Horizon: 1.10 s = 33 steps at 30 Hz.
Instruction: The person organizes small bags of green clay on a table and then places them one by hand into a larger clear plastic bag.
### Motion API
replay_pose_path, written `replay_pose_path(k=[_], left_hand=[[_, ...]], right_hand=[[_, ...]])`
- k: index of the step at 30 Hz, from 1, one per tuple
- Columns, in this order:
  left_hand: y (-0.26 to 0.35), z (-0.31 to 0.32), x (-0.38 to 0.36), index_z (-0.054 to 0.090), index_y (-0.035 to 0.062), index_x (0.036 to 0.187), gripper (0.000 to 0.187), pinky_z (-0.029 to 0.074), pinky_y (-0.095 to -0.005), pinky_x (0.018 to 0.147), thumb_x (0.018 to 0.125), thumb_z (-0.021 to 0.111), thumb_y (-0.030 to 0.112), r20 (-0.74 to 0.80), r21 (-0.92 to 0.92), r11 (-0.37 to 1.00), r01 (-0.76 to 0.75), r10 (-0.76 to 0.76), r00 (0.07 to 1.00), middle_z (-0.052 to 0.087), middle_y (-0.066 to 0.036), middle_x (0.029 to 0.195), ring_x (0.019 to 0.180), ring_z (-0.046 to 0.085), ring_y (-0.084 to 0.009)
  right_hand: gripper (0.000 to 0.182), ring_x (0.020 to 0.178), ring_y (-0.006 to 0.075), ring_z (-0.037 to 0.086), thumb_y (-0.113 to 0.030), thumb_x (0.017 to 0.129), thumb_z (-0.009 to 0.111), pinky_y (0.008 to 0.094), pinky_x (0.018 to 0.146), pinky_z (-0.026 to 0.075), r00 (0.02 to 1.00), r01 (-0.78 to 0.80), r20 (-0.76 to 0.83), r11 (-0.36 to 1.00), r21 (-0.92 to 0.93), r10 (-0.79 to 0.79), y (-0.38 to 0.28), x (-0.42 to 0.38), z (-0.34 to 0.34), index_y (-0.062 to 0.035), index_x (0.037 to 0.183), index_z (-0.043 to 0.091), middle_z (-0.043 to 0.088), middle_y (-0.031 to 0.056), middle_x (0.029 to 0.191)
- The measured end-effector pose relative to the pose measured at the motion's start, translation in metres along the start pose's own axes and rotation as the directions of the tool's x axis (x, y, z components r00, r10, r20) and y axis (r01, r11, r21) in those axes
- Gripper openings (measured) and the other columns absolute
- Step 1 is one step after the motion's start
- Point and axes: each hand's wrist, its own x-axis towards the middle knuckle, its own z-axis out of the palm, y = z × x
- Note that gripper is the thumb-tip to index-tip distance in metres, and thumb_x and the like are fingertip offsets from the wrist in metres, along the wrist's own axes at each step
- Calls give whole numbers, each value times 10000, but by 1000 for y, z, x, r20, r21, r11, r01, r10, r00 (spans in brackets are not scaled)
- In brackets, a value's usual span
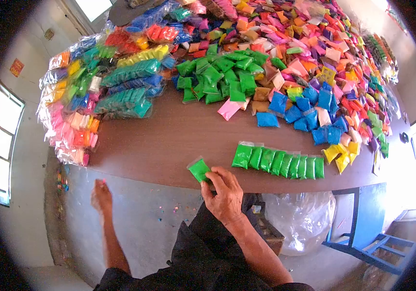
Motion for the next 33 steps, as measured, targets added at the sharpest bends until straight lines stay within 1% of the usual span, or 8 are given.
replay_pose_path(k=[2, 7, 10, 14, 17, 18, 24, 33], left_hand=[[-45, -3, -5, 636, 89, 979, 68, 508, -489, 664, 990, 680, 139, -18, -356, 935, -5, -2, 1000, 705, -148, 841, 709, 680, -355], [-16, -5, -54, 656, 68, 995, 61, 462, -412, 609, 1000, 677, 125, 60, -542, 837, 81, -57, 997, 645, -111, 792, 621, 580, -211], [25, -4, -64, 661, 57, 1023, 112, 477, -365, 627, 1022, 688, 166, 238, -546, 820, 169, -41, 970, 644, -82, 816, 659, 597, -167], [80, -24, -50, 677, 47, 1041, 80, 424, -349, 586, 1038, 664, 126, 111, -656, 753, 50, 30, 993, 583, -65, 761, 616, 479, -149], [99, -37, -41, 681, 40, 1070, 106, 430, -335, 598, 1042, 669, 142, 52, -693, 721, -16, 72, 996, 579, -52, 762, 643, 496, -135], [100, -41, -40, 679, 36, 1069, 108, 431, -331, 601, 1044, 668, 141, 44, -707, 707, -28, 83, 996, 576, -47, 762, 651, 498, -130], [98, -45, -39, 672, 29, 1057, 126, 403, -288, 596, 1070, 650, 152, 171, -778, 622, 87, 77, 982, 568, 1, 772, 673, 475, -91], [129, -55, -40, 671, 32, 1041, 153, 386, -275, 582, 1075, 652, 180, 52, -810, 585, -30, 123, 991, 579, 7, 781, 663, 477, -88]], right_hand=[[347, 996, 346, 708, -119, 810, 852, 444, 843, 599, 1000, 2, -7, 1000, 7, -2, 1, 2, 0, -74, 1131, 729, 707, 127, 1169], [398, 1027, 354, 701, -121, 807, 838, 455, 891, 588, 993, -28, 111, 991, -133, 43, -17, 18, 6, -72, 1182, 715, 715, 126, 1158], [439, 993, 339, 697, -126, 808, 837, 461, 859, 592, 982, -28, 178, 982, -188, 62, -20, 21, 2, -102, 1224, 701, 708, 109, 1144], [423, 974, 335, 699, -69, 819, 830, 424, 769, 598, 998, -30, 51, 999, -12, 31, -11, 11, -8, -103, 1225, 719, 694, 124, 1144], [427, 904, 268, 695, -9, 829, 817, 327, 628, 568, 984, -155, -72, 982, 105, 163, -13, 9, -38, -85, 1241, 737, 675, 131, 1181], [449, 992, 330, 704, -35, 833, 816, 388, 744, 612, 983, -167, -73, 985, 51, 170, -7, 10, -55, -53, 1268, 704, 687, 179, 1168], [443, 1000, 196, 692, -71, 897, 802, 295, 756, 597, 765, -458, -496, 888, 30, 411, 70, -1, -172, -33, 1326, 697, 696, 133, 1213], [371, 984, 163, 720, -87, 907, 791, 319, 912, 571, 723, -597, -510, 793, -122, 466, 133, 1, -213, -9, 1266, 740, 770, 81, 1133]])
